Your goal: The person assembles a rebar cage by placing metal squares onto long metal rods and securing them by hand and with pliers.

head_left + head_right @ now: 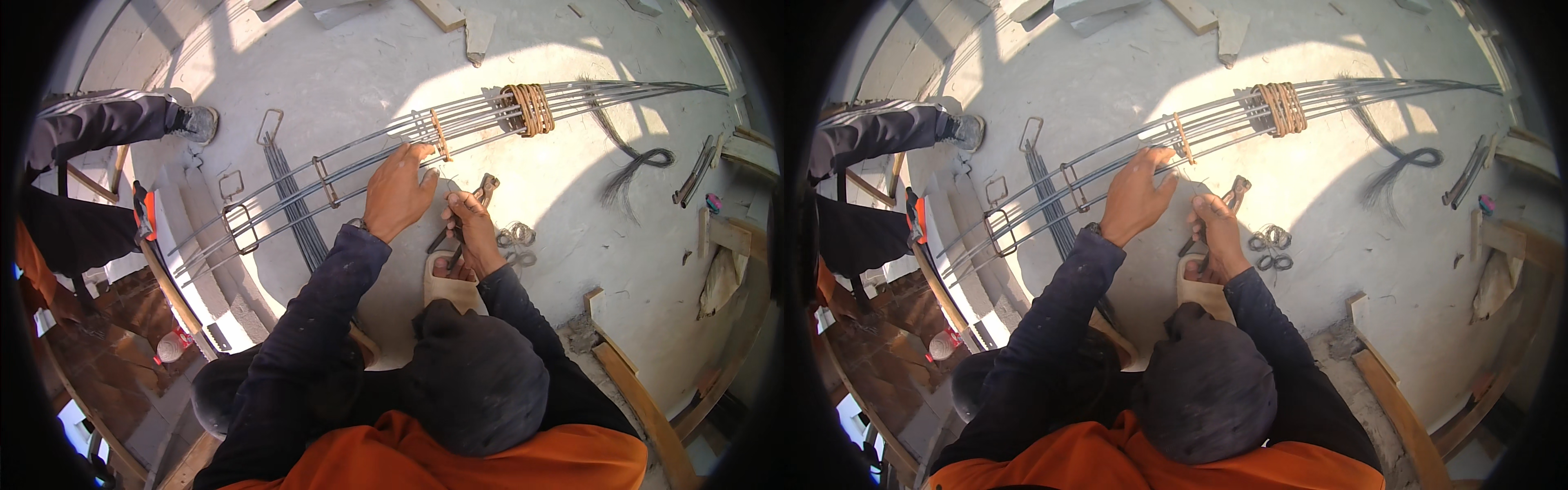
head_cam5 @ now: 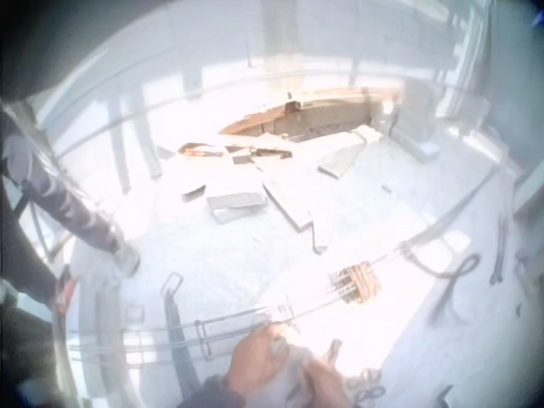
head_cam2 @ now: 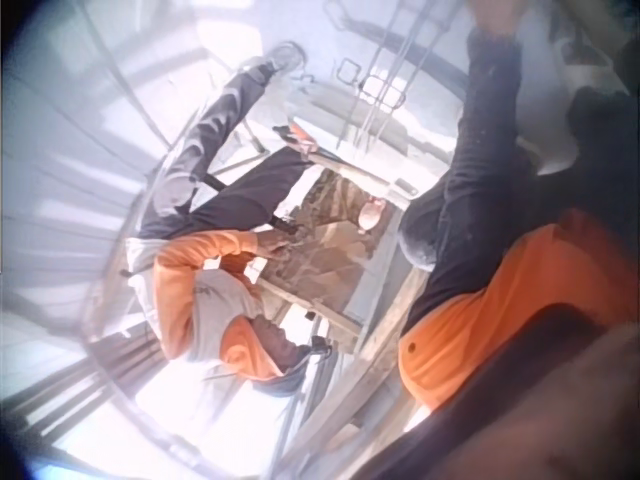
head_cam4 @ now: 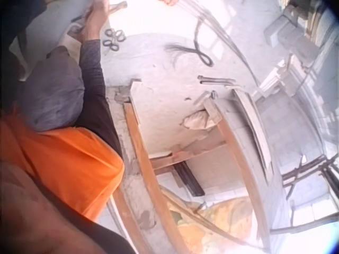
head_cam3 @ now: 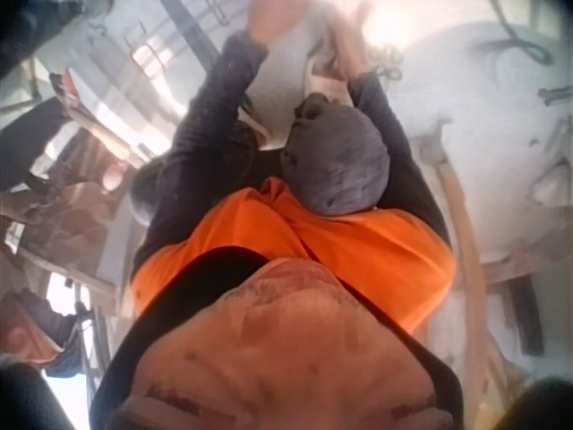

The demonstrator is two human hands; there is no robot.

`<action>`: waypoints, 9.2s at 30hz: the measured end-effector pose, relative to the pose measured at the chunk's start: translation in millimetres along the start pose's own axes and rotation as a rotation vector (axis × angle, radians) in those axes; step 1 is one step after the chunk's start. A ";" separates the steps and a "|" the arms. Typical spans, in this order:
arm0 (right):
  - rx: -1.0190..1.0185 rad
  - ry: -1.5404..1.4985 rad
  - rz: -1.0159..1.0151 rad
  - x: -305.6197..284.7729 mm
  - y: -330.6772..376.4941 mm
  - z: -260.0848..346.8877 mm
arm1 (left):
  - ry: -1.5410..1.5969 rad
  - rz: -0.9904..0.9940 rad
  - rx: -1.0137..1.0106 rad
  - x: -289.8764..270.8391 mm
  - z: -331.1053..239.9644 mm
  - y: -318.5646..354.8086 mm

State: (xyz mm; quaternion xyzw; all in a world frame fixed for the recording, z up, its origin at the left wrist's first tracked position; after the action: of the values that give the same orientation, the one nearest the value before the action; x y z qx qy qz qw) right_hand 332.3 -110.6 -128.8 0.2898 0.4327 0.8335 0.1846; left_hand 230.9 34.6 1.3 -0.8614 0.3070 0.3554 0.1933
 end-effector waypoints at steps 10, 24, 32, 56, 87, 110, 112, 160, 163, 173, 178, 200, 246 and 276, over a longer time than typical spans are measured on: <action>-0.102 -0.187 0.312 20.2 -30.6 16.5 | 0.030 0.269 -0.203 24.3 19.3 -21.8; -0.122 -0.110 0.285 18.2 -37.4 23.2 | 0.118 0.217 -0.237 28.9 28.0 -29.5; -0.268 0.090 0.167 16.3 -16.8 41.6 | 0.113 0.163 -0.162 31.9 30.5 -29.5; -0.974 1.681 -0.121 72.3 12.1 191.6 | 0.211 0.141 0.001 28.9 23.5 -26.9; -1.152 1.539 -0.279 47.7 58.4 136.3 | 0.239 0.126 0.036 37.5 36.8 -24.2; -1.099 1.788 0.115 101.5 64.4 163.1 | 0.246 0.181 -0.098 46.8 49.4 -25.3; -0.818 1.733 -0.040 79.0 35.8 185.5 | 0.267 0.214 -0.146 50.5 53.1 -24.3; -0.201 0.175 -0.291 -88.0 87.6 103.2 | -0.371 -0.022 0.327 33.6 26.0 -39.8; 0.032 0.397 -0.146 -54.8 117.4 91.3 | -0.392 -0.040 0.324 32.0 27.7 -40.7; -0.355 1.896 -0.600 29.1 92.2 176.4 | -0.392 0.040 0.291 35.3 29.6 -43.5; -0.355 2.181 -0.617 54.7 60.1 184.7 | -0.380 0.063 0.272 33.3 29.4 -45.0; -0.231 2.451 -0.640 75.7 42.0 173.5 | -0.360 0.119 0.246 39.6 30.7 -50.9; 0.717 1.450 -0.158 29.7 25.8 146.9 | -0.334 -0.116 0.322 37.0 30.7 -47.1; 0.498 1.085 -0.082 14.5 105.3 128.4 | -0.199 -0.039 0.477 27.4 33.5 -43.8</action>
State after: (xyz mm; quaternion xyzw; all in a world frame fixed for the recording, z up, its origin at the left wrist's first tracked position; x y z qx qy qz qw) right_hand 397.8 -82.2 21.8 -0.1595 0.6584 0.7281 -0.1044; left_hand 258.9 74.6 -36.2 -0.7581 0.3450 0.3522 0.4269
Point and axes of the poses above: each hand's wrist, its own y-axis away from the middle knuckle, its own x-axis out of the palm, z = x × y, the point moved 8 cm from there along -y, towards the middle knuckle, and after that the axes turned 12 degrees about x, right-handed, at the moved point
